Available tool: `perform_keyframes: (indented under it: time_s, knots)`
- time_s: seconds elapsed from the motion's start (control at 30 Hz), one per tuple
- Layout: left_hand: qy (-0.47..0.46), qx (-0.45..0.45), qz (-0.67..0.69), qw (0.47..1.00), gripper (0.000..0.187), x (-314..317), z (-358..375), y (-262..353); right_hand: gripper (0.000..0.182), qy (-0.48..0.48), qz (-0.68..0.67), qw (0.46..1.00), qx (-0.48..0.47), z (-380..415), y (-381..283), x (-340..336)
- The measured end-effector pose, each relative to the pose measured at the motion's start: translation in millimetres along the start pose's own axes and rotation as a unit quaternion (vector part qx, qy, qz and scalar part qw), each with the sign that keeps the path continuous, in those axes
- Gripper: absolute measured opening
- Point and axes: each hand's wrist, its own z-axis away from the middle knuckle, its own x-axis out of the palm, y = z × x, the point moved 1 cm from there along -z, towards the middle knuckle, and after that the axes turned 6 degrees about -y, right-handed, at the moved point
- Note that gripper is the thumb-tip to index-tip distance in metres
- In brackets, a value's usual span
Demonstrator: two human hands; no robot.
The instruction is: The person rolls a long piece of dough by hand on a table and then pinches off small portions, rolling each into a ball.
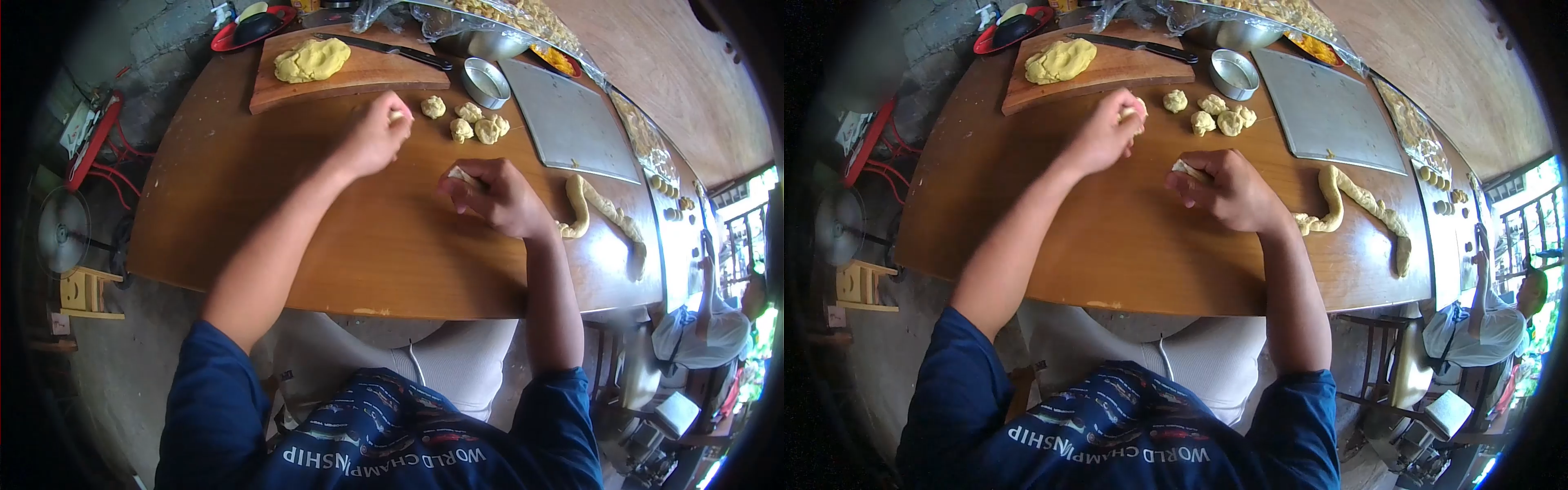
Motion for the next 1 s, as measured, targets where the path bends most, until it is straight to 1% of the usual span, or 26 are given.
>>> perform_keyframes:
  time_s: [0.03, 0.07, 0.13, 0.17, 0.2, 0.23, 0.27, 0.3, 0.33, 0.4, 0.43, 0.5, 0.53, 0.57, 0.6, 0.63, 0.7, 0.73, 0.8, 0.83, 0.9, 0.93, 1.0]
  knots:
    - [-0.003, -0.005, 0.122, 0.993, 0.015, -7.6, 0.1, 0.1, 0.023, -0.002, 0.001, 1.000, -0.003, -2.9, 0.8, 0.8]
    - [-0.003, -0.005, 0.119, 0.993, 0.015, -8.5, 2.0, 0.8, 0.024, -0.012, 0.004, 1.000, 0.006, -4.7, 3.9, 2.5]
    - [-0.064, 0.052, 0.223, 0.971, 0.016, -3.9, 12.6, 19.9, 0.025, -0.012, 0.003, 1.000, 0.019, -4.6, 5.4, 7.2]
    - [-0.091, 0.065, 0.222, 0.969, 0.016, 1.0, 14.2, 24.9, 0.029, -0.019, 0.057, 0.998, -0.006, -6.3, 2.8, 12.3]
    - [-0.094, 0.066, 0.223, 0.968, 0.016, 3.9, 13.3, 23.9, 0.032, -0.028, 0.113, 0.993, -0.032, -7.2, 1.0, 14.2]
    - [-0.113, 0.057, 0.204, 0.971, 0.017, 6.4, 12.4, 21.5, 0.032, -0.027, 0.114, 0.993, -0.030, -7.1, 3.4, 14.3]
    - [-0.131, 0.048, 0.185, 0.973, 0.018, 7.9, 12.2, 19.4, 0.035, -0.002, 0.101, 0.992, -0.078, -8.2, 6.9, 14.7]
    - [-0.118, 0.031, 0.174, 0.977, 0.024, 8.9, 14.6, 21.8, 0.038, 0.023, 0.088, 0.988, -0.126, -9.4, 9.1, 14.4]
    - [-0.117, 0.031, 0.175, 0.977, 0.024, 8.8, 13.7, 19.8, 0.038, 0.021, 0.088, 0.988, -0.126, -10.0, 10.8, 13.4]
    - [-0.125, 0.037, 0.271, 0.954, 0.026, 9.0, 11.9, 18.4, 0.039, 0.026, 0.099, 0.992, -0.071, -9.5, 14.3, 10.2]
    - [-0.125, 0.038, 0.271, 0.954, 0.026, 10.6, 13.3, 20.4, 0.039, 0.026, 0.100, 0.992, -0.071, -9.2, 13.2, 9.6]
    - [-0.103, 0.031, 0.306, 0.946, 0.019, 13.8, 18.0, 26.1, 0.033, 0.009, 0.107, 0.994, -0.030, -9.7, 9.9, 10.2]
    - [-0.103, 0.031, 0.304, 0.947, 0.019, 13.8, 18.7, 25.9, 0.033, 0.011, 0.107, 0.994, -0.031, -9.8, 9.2, 11.4]
    - [-0.104, 0.040, 0.313, 0.943, 0.025, 13.5, 19.1, 24.4, 0.032, 0.022, 0.095, 0.994, -0.043, -9.8, 8.4, 13.3]
    - [-0.104, 0.049, 0.321, 0.940, 0.036, 12.9, 19.1, 24.1, 0.034, 0.034, 0.082, 0.995, -0.055, -10.6, 6.9, 14.8]
    - [-0.105, 0.049, 0.319, 0.940, 0.036, 12.4, 18.4, 24.0, 0.034, 0.036, 0.081, 0.994, -0.056, -11.7, 4.0, 14.4]
    - [-0.122, 0.068, 0.408, 0.902, 0.052, 13.7, 17.0, 24.5, 0.041, 0.068, 0.073, 0.995, 0.002, -13.0, -2.9, 11.4]
    - [-0.124, 0.069, 0.409, 0.902, 0.052, 15.1, 16.8, 24.9, 0.041, 0.069, 0.073, 0.995, 0.003, -14.5, -0.4, 14.1]
    - [-0.140, 0.112, 0.398, 0.900, 0.056, 18.9, 17.7, 26.4, 0.049, 0.179, 0.100, 0.978, -0.048, -18.8, 2.2, 19.4]
    - [-0.140, 0.114, 0.399, 0.899, 0.056, 23.3, 17.5, 25.3, 0.049, 0.180, 0.102, 0.977, -0.048, -19.1, -1.1, 21.7]
    - [-0.149, 0.119, 0.324, 0.927, 0.062, 34.3, 21.5, 26.9, 0.049, 0.205, 0.148, 0.966, -0.053, -19.3, -10.6, 27.4]
    - [-0.144, 0.117, 0.327, 0.927, 0.062, 36.0, 25.2, 29.9, 0.049, 0.199, 0.149, 0.967, -0.055, -22.0, -8.2, 28.1]
    - [-0.167, 0.061, 0.375, 0.910, 0.069, 38.9, 30.9, 36.7, 0.049, 0.185, 0.170, 0.964, -0.089, -23.7, -0.2, 29.7]
